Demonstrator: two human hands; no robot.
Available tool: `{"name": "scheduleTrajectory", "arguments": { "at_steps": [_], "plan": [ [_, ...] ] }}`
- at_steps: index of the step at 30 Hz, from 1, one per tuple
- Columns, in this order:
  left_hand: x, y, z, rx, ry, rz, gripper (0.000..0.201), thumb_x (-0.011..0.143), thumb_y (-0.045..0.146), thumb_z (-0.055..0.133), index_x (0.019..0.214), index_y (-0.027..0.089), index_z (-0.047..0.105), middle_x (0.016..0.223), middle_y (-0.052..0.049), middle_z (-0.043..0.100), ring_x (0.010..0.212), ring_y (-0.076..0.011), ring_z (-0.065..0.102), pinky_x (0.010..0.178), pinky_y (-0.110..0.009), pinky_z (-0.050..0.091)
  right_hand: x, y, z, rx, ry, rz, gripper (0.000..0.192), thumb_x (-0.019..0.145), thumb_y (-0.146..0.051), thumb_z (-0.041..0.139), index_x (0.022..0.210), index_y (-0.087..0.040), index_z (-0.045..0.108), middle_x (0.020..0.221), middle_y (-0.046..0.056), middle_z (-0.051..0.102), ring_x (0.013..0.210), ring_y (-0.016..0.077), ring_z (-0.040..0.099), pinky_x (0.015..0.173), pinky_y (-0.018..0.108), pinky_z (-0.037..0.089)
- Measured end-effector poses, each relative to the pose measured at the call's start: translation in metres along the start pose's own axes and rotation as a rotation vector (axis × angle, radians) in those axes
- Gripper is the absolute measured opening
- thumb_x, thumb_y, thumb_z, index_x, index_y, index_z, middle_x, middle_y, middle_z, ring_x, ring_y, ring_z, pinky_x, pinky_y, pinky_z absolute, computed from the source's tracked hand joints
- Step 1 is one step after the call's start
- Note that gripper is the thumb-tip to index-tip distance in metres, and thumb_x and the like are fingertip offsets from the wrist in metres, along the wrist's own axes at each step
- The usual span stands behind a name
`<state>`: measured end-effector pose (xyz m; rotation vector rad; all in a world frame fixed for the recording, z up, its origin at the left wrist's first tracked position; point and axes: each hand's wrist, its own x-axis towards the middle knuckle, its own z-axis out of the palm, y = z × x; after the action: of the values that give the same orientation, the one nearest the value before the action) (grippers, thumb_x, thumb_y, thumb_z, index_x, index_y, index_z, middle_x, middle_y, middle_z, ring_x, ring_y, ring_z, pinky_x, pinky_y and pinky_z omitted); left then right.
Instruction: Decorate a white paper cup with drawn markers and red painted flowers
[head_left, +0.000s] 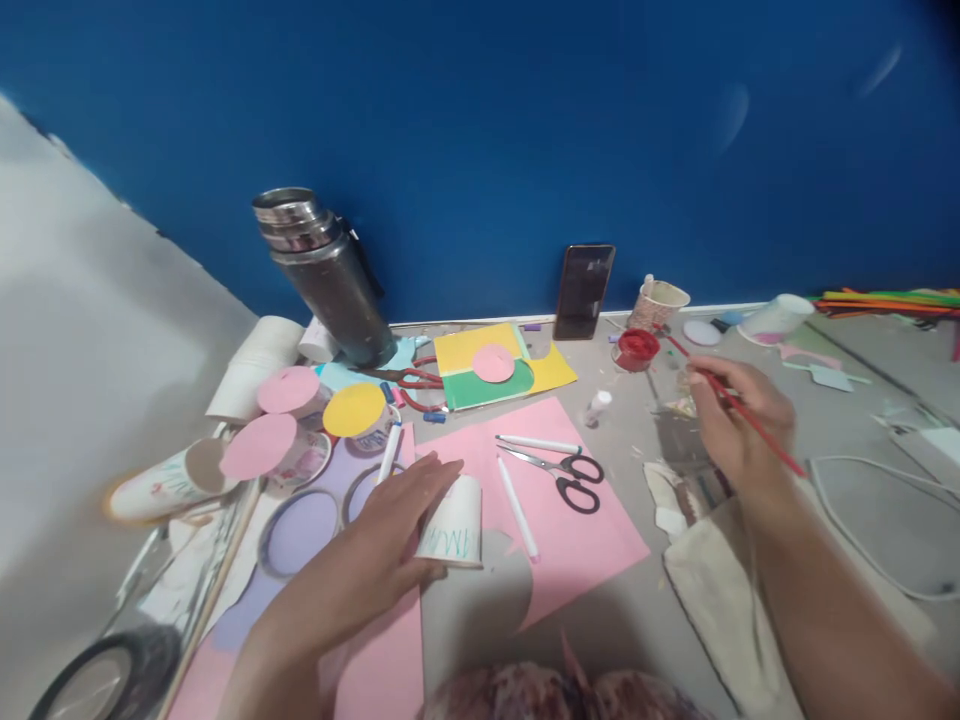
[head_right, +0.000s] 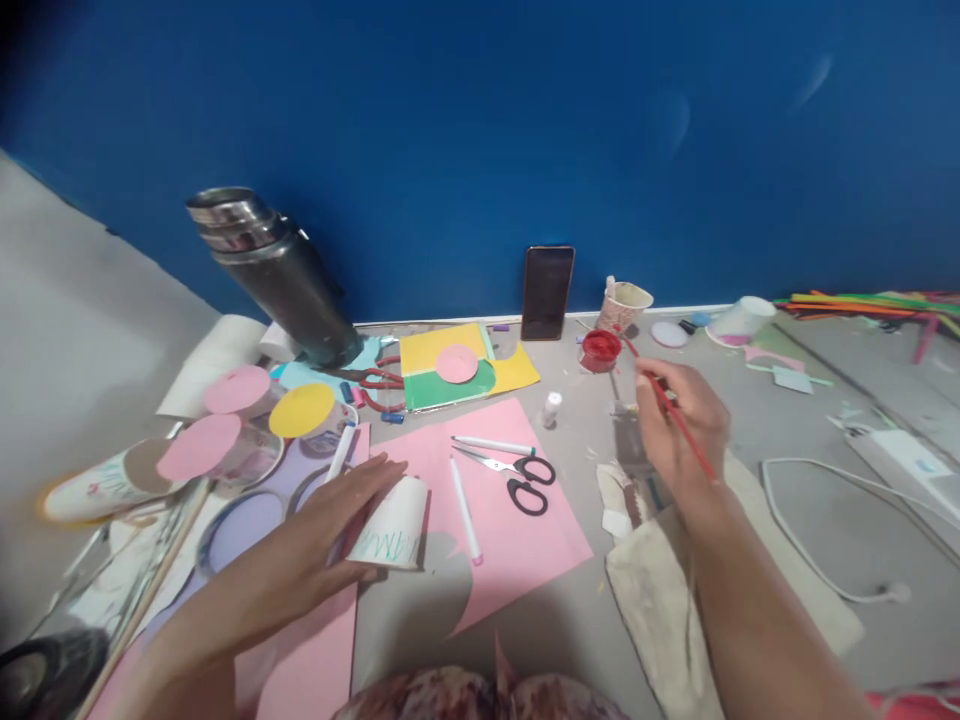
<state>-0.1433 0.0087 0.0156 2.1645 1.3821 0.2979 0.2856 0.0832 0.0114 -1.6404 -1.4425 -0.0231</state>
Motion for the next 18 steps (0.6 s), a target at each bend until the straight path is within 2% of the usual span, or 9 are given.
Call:
{"name": "scheduleTrajectory", "arguments": {
  "at_steps": [5,10,14,18],
  "plan": [
    [0.0,0.011,-0.004,0.022,-0.128,-0.136,0.094,0.086,0.036,0.083,0.168,0.039,0.037,0.178,-0.009,0.036,0.165,-0.0418,0.032,0.128,-0.062,0.039,-0.003,0.018,0.007,-0.141,-0.205,-0.191,0.03,0.097,-0.029,0.058,0.118,-0.02,0.077,0.115,0.015,0.081,0.109,0.0317,0.073,0.104,0.047,0.054],
    [-0.001,0.017,-0.012,-0.001,-0.202,-0.075,0.091,0.088,0.03,0.08,0.168,0.037,0.037,0.178,-0.01,0.036,0.166,-0.0416,0.029,0.13,-0.063,0.038,-0.007,0.034,0.015,-0.252,-0.41,-0.292,0.038,0.092,-0.017,0.054,0.121,-0.021,0.078,0.118,0.015,0.081,0.112,0.0366,0.07,0.098,0.052,0.057],
    [-0.002,0.014,-0.014,-0.021,-0.216,-0.054,0.086,0.091,0.029,0.078,0.167,0.033,0.039,0.176,-0.011,0.04,0.166,-0.0399,0.032,0.131,-0.061,0.037,-0.007,0.041,0.018,-0.286,-0.478,-0.331,0.042,0.088,-0.013,0.054,0.121,-0.02,0.078,0.122,0.014,0.08,0.114,0.0374,0.07,0.099,0.054,0.057],
    [-0.002,0.019,-0.014,-0.025,-0.177,-0.085,0.095,0.086,0.033,0.084,0.169,0.03,0.036,0.177,-0.013,0.038,0.163,-0.0397,0.038,0.13,-0.057,0.04,-0.006,0.046,0.016,-0.29,-0.536,-0.358,0.05,0.08,-0.006,0.051,0.117,-0.024,0.08,0.122,0.01,0.082,0.114,0.0341,0.074,0.098,0.049,0.059]
  ]
}}
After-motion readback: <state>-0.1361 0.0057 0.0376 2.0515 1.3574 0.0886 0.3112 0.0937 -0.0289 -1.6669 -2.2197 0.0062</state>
